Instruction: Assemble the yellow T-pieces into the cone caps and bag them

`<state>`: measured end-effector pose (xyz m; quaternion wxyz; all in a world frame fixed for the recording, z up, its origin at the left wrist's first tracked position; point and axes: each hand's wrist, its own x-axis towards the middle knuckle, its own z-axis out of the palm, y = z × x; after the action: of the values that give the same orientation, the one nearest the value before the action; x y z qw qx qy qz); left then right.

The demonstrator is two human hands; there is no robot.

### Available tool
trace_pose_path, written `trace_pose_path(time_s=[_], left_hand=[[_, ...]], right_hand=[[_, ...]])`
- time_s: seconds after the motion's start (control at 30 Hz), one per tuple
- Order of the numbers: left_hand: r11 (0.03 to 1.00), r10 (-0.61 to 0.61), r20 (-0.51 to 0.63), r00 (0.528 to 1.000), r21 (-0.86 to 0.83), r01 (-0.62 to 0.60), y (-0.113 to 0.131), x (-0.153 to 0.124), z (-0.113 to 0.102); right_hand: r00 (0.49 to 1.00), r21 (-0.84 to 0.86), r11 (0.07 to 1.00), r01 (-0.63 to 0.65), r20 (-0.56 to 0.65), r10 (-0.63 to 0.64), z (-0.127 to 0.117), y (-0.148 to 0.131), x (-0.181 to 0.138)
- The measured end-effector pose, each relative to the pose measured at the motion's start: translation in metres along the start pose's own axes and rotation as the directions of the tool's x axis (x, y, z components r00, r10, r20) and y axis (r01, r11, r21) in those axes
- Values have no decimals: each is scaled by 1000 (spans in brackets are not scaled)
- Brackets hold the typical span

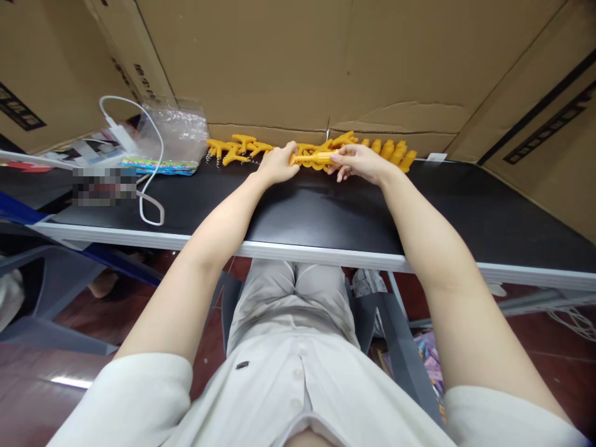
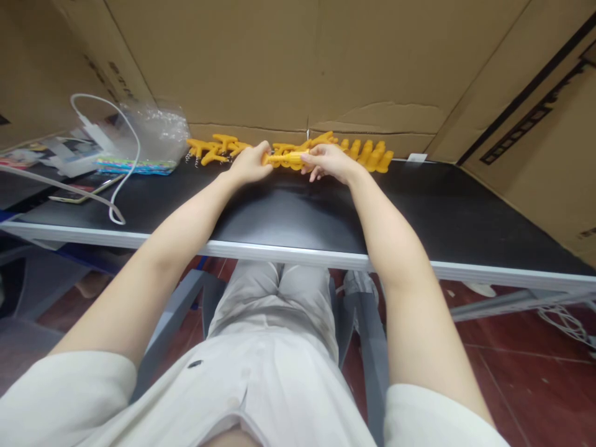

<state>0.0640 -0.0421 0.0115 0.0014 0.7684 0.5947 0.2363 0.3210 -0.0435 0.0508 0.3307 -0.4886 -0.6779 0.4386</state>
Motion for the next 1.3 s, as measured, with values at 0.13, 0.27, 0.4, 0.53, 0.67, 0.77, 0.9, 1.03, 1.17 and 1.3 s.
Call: trace_pose_path(time_s=[0.13,0.27,0.4,0.53,0.67,0.77,0.9,1.03,1.17,1.3], left_hand=[[1000,5,16,1000,24,-6,7,-4,-3],[997,-15,24,1000,70,13,13,-6,-4],[998,-12,18,1000,60,11,13,-5,-5],[1000,-17,10,1000,21,17,7,-4,-6],[1000,-16,8,1000,-3,16,2,-4,-6],[1000,-16,8,1000,9,16,5,-5,-8],[999,-34,30,999,35,33,14,-10,-12],[998,-42,42,998,42,41,17,-10,-12],[999,-14,21,1000,45,14,12,-6,-7],[999,9,4,1000,43,-10,9,-5,-5]], right_hand=[[999,-25,999,-27,19,27,1,13,11],[999,-69,997,-43,-27,41,1,22,19],[998,-60,996,-64,-10,64,-1,18,17],[1000,22,1000,-18,-8,18,-2,8,9],[996,50,996,78,-41,-76,-2,7,4],[997,32,997,74,-31,-73,0,7,3],[998,19,999,31,-46,-30,4,7,4],[996,-5,1000,-22,-81,22,5,12,9],[997,18,1000,-11,-73,12,3,22,18],[997,26,1000,0,-74,2,1,26,23]])
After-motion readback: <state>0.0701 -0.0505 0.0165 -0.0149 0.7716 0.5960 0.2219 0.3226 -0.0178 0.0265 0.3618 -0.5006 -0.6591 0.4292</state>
